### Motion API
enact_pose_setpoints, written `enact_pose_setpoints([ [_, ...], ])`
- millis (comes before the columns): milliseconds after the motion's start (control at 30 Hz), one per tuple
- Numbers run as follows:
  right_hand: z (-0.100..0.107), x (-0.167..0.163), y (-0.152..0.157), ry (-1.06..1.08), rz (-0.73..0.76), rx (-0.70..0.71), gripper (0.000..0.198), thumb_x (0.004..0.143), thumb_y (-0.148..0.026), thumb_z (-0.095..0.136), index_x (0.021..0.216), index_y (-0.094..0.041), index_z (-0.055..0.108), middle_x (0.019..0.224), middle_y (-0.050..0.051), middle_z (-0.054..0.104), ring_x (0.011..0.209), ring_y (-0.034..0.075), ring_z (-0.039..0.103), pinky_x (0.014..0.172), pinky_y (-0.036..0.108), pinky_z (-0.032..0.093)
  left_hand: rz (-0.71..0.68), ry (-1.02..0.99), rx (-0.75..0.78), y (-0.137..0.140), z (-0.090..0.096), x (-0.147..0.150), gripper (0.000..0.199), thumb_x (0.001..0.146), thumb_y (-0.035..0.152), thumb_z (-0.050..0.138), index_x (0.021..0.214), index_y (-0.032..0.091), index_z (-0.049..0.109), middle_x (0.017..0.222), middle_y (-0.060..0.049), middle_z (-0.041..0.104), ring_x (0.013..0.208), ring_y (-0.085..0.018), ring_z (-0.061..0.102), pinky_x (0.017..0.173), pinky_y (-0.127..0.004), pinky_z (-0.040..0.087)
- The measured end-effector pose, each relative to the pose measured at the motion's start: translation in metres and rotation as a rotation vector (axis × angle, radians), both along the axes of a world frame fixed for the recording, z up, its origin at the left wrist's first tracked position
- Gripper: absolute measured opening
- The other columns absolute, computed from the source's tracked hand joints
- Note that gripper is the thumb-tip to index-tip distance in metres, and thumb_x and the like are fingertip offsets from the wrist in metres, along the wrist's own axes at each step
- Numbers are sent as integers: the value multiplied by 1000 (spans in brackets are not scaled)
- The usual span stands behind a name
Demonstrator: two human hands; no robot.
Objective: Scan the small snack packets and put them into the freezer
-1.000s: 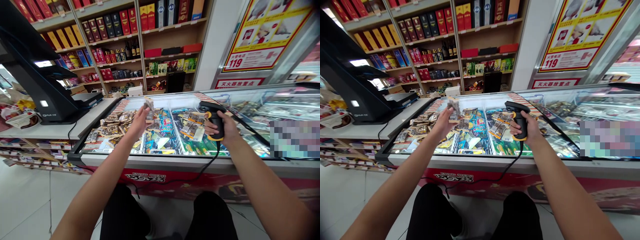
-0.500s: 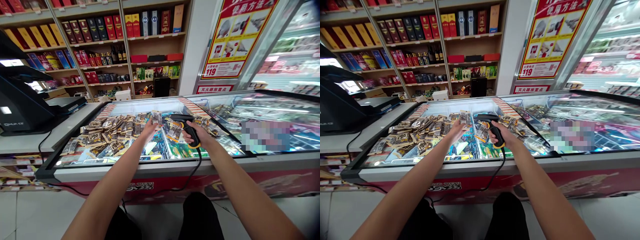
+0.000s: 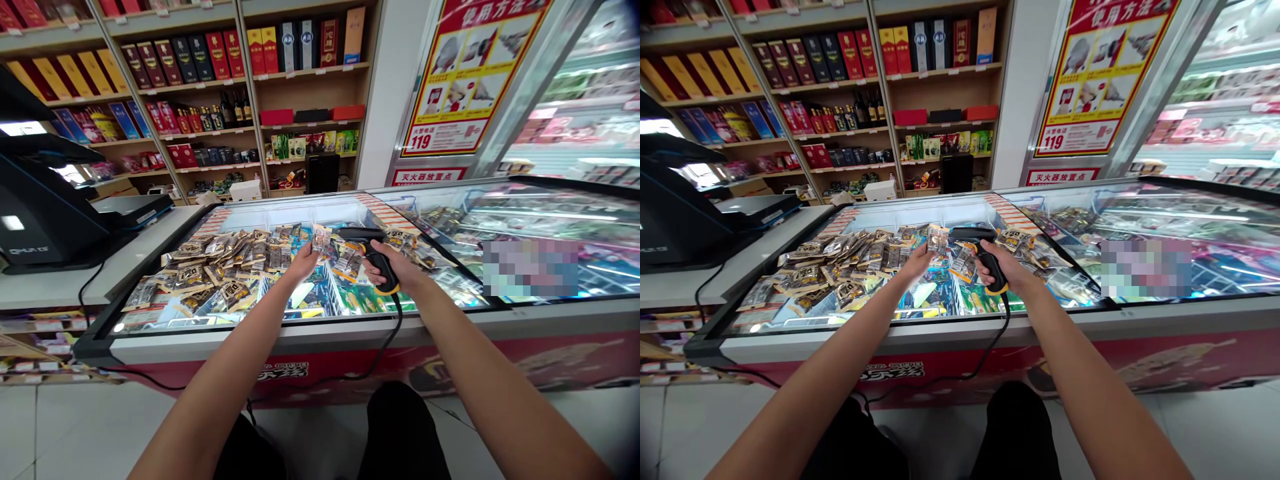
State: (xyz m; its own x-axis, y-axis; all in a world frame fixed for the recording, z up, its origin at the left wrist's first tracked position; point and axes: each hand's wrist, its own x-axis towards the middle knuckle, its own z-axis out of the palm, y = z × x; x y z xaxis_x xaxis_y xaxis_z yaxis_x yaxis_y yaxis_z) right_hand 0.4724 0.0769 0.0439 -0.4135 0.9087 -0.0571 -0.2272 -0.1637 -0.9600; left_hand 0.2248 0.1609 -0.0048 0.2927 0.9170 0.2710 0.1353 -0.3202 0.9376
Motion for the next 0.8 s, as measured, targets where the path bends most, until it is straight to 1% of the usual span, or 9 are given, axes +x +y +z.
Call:
enact_pose_setpoints([
  [100,0,0,1,16,11,9,58,81,-70,86,95,-20,59,55,-5,49,43,9,37,42,21,30,-30,-12,-67,-4,5,-1,28,91,20,54,111,19,73,112,-11,82,110,-30,75,106,-48,55],
  [200,-1,0,1,19,24,3,56,83,-70,84,96,-21,59,55,-6,49,43,9,36,42,21,31,25,41,-97,-10,11,-2,25,93,20,54,111,19,71,115,-12,79,111,-31,73,106,-48,54],
  [300,-2,2,1,43,31,-2,55,84,-68,84,98,-21,60,56,-6,49,43,9,36,43,21,33,50,50,-132,-16,16,-3,27,98,22,55,123,20,67,119,-12,76,114,-30,71,105,-47,54],
  [367,-1,4,2,93,12,8,52,85,-65,83,100,-21,60,56,-7,48,41,8,36,43,22,34,108,41,-166,-18,18,-2,27,101,26,57,126,20,64,118,-13,75,113,-30,71,102,-46,56],
  [467,2,9,4,203,-42,37,49,86,-61,84,101,-21,61,56,-8,45,40,7,33,45,22,37,174,-8,-208,-14,24,3,23,104,34,57,122,21,65,119,-13,74,116,-29,69,96,-42,58],
  [567,6,16,4,323,-94,65,45,87,-58,83,100,-21,60,56,-10,41,39,6,29,44,20,36,200,-42,-227,-5,37,20,22,106,37,54,118,22,66,122,-11,73,120,-28,68,92,-38,58],
  [633,9,22,2,416,-117,69,42,90,-56,80,101,-22,59,55,-11,38,38,5,26,43,20,36,202,3,-222,0,49,39,24,106,39,55,118,21,66,119,-11,74,117,-28,69,91,-37,57],
  [733,9,33,-3,586,-167,73,37,93,-55,77,102,-24,60,52,-13,37,35,6,24,41,20,34,185,116,-117,9,62,75,28,105,38,59,123,19,66,122,-13,75,115,-28,70,97,-38,54],
  [800,6,40,-6,727,-179,85,33,94,-53,77,102,-25,61,50,-13,40,34,7,27,40,21,34,171,197,-41,14,65,97,34,102,35,64,131,17,63,125,-16,76,117,-30,71,101,-39,52],
])
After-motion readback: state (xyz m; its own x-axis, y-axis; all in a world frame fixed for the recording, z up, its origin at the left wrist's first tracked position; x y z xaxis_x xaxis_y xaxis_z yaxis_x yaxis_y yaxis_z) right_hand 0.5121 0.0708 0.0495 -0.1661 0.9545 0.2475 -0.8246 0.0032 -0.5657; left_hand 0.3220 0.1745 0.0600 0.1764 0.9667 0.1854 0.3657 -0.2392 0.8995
